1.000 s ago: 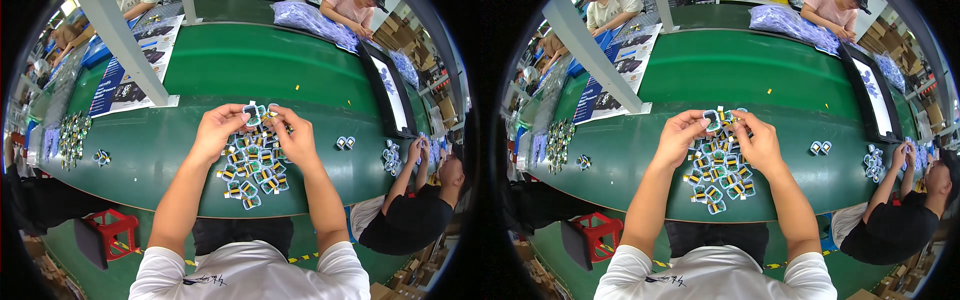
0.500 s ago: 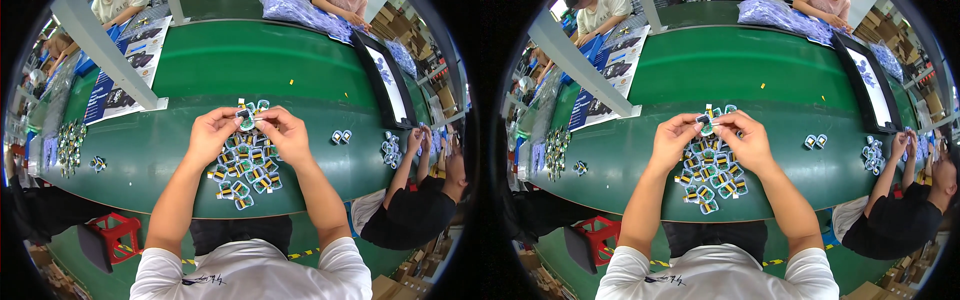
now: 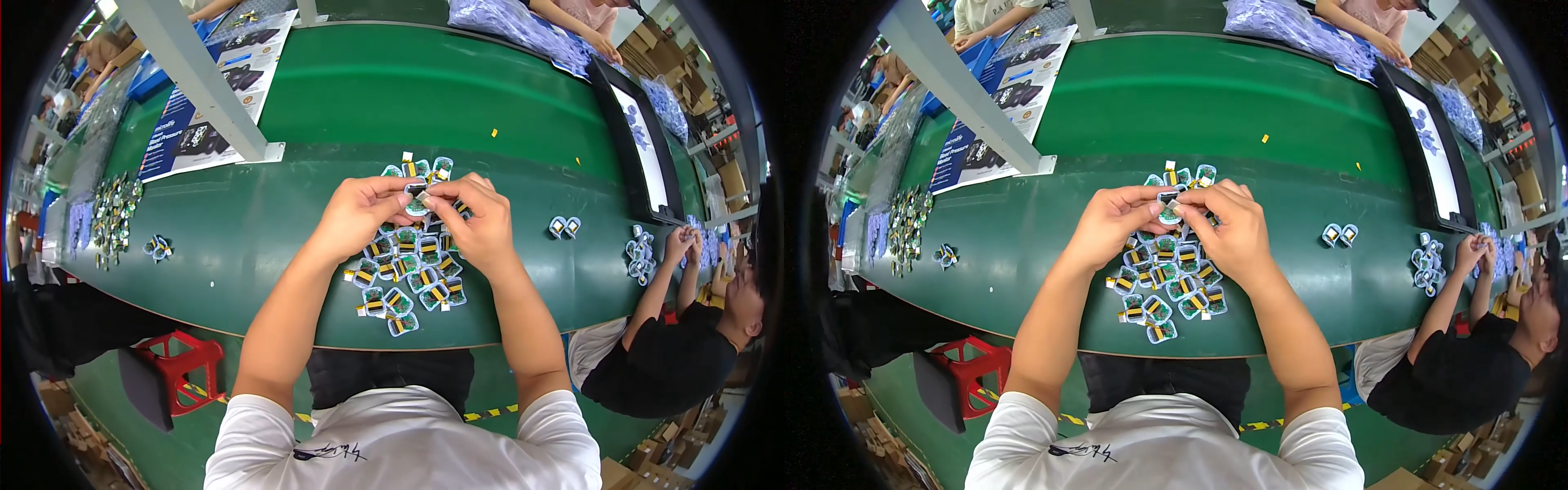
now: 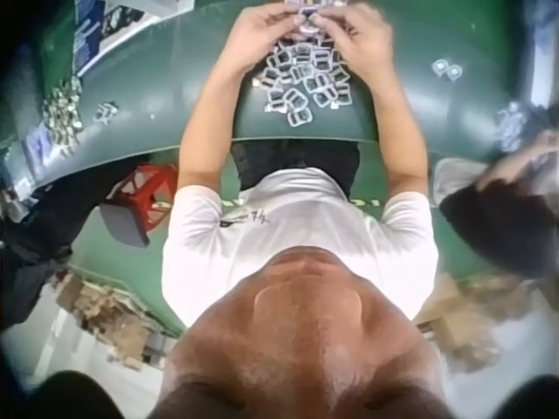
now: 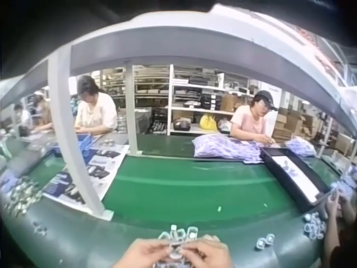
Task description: Manually preparing and peeling small electronic components or labels on an assembly line workbench.
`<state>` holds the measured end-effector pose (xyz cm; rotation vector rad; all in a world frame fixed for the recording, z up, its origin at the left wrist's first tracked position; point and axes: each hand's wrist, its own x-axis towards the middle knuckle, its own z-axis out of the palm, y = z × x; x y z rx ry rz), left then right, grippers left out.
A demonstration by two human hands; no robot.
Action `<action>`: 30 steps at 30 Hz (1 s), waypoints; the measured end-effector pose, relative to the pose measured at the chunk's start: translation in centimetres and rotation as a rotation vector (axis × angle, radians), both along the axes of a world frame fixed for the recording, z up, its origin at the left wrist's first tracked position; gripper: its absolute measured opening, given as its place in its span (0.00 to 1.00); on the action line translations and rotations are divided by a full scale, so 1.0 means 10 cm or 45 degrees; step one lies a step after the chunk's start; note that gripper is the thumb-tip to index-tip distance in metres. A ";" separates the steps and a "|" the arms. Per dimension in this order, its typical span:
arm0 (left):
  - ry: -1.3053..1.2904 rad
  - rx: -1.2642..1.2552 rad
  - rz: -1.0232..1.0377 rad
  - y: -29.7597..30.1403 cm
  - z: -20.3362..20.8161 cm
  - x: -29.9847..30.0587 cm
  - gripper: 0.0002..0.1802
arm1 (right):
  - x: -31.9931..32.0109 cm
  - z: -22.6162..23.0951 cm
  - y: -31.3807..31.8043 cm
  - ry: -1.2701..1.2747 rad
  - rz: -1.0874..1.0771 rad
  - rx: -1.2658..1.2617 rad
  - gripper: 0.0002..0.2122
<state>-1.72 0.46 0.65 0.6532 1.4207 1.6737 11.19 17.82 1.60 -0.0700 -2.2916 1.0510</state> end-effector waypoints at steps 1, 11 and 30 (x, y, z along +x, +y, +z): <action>-0.002 0.002 0.003 0.00 0.01 0.01 0.19 | -0.01 -0.02 0.02 0.047 -0.007 0.097 0.04; 0.065 -0.023 -0.053 0.01 0.00 0.02 0.19 | -0.03 -0.02 0.00 0.150 -0.052 0.420 0.06; 0.218 0.088 0.175 0.03 -0.09 0.03 0.17 | 0.02 0.04 -0.01 0.072 -0.090 0.188 0.08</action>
